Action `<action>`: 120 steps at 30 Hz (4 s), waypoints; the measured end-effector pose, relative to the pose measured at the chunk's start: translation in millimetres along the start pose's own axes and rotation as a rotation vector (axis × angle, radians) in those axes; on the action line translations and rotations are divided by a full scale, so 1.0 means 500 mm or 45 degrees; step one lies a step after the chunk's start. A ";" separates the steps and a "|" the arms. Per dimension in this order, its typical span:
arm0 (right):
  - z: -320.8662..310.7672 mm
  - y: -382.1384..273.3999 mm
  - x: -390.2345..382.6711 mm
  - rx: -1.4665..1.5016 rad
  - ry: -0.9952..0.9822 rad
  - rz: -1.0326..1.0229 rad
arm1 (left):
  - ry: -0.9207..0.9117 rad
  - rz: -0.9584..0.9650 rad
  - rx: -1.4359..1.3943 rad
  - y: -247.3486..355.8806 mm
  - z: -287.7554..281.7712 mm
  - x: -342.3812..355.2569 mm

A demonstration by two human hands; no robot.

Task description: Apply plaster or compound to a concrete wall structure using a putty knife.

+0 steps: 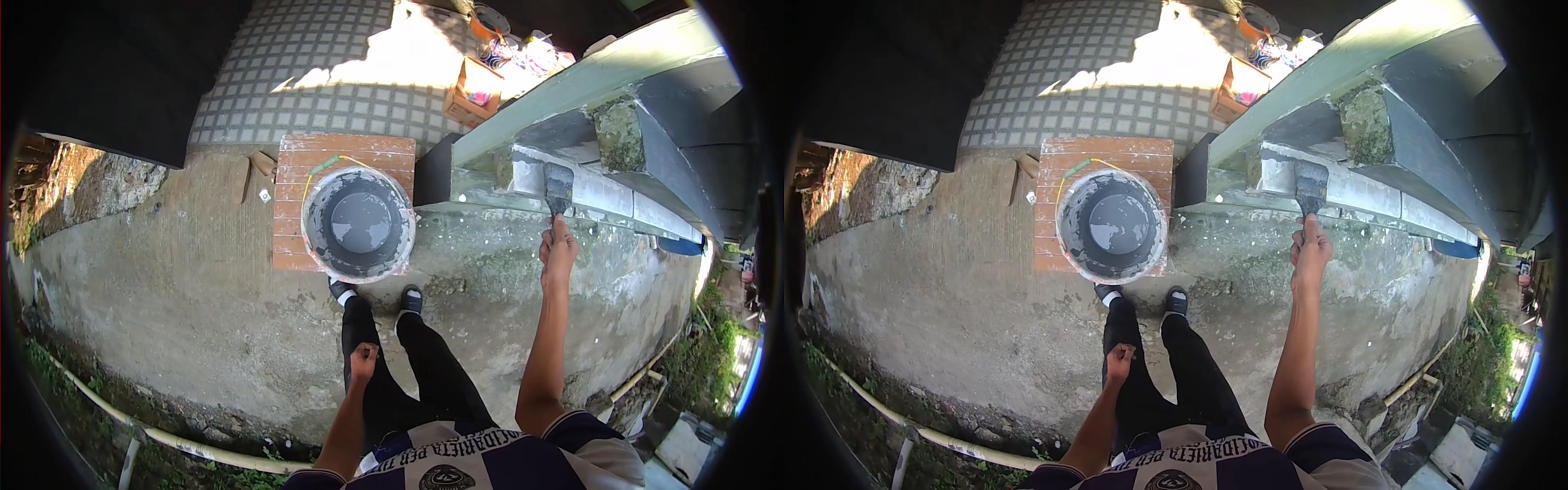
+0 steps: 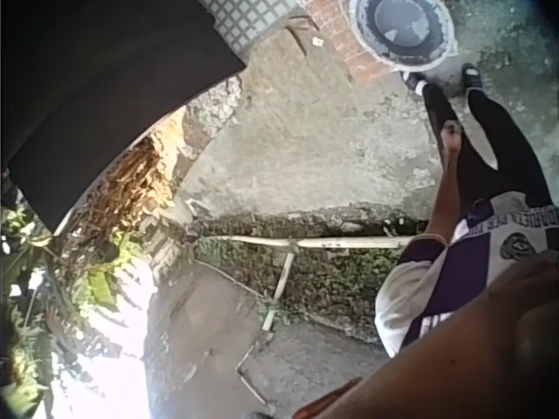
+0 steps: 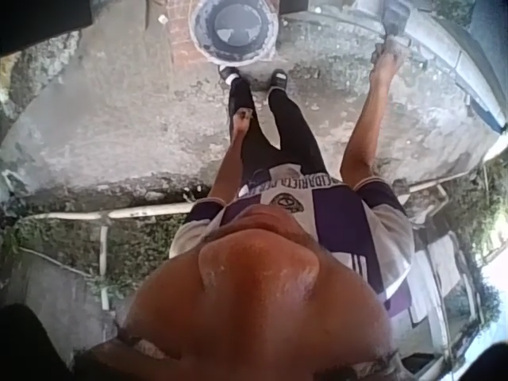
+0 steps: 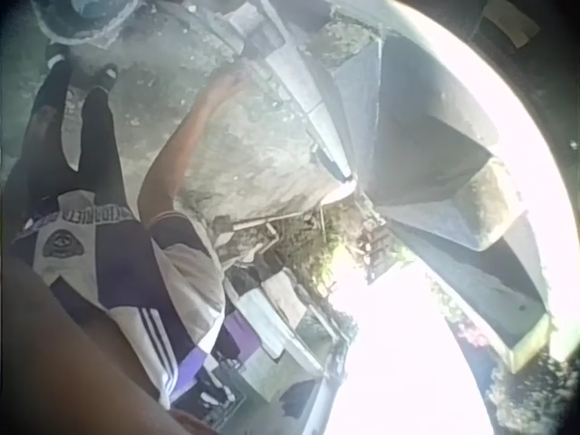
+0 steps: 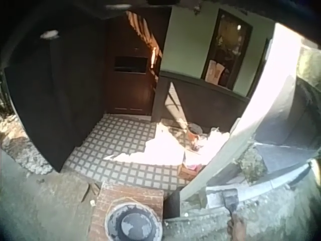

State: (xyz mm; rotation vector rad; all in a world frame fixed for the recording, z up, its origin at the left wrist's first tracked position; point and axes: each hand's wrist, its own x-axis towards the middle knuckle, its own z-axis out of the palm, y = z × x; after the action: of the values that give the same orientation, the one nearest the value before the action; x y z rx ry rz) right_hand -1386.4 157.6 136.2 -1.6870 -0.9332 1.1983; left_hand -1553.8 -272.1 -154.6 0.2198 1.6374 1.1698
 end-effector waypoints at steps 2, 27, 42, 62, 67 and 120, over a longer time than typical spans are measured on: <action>-0.013 0.020 -0.045 0.025 -0.046 -0.010 | 0.003 -0.055 -0.011 0.023 -0.001 -0.006; -0.134 -0.016 -0.299 -0.172 -0.747 0.148 | 0.695 -0.030 -0.666 0.202 -0.126 -0.331; -0.169 0.130 -0.468 -0.154 -0.398 0.248 | 0.315 -0.036 -0.485 0.326 -0.305 -0.245; 0.007 0.116 -0.626 -0.337 -0.375 -0.227 | 0.232 -0.128 -0.447 0.369 -0.493 -0.110; 0.038 0.085 -0.521 -0.495 -0.420 -0.301 | 0.248 -0.095 -0.464 0.425 -0.410 -0.082; 0.547 0.385 -0.096 -1.700 -1.678 -1.297 | 0.224 -0.332 -0.911 0.366 -0.025 0.232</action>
State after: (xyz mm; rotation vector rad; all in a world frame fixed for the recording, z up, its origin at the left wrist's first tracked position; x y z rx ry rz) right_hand -1642.7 101.9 -76.8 -0.5001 -3.3570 0.7565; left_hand -1684.7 -112.4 -88.0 -0.5478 1.2444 1.5136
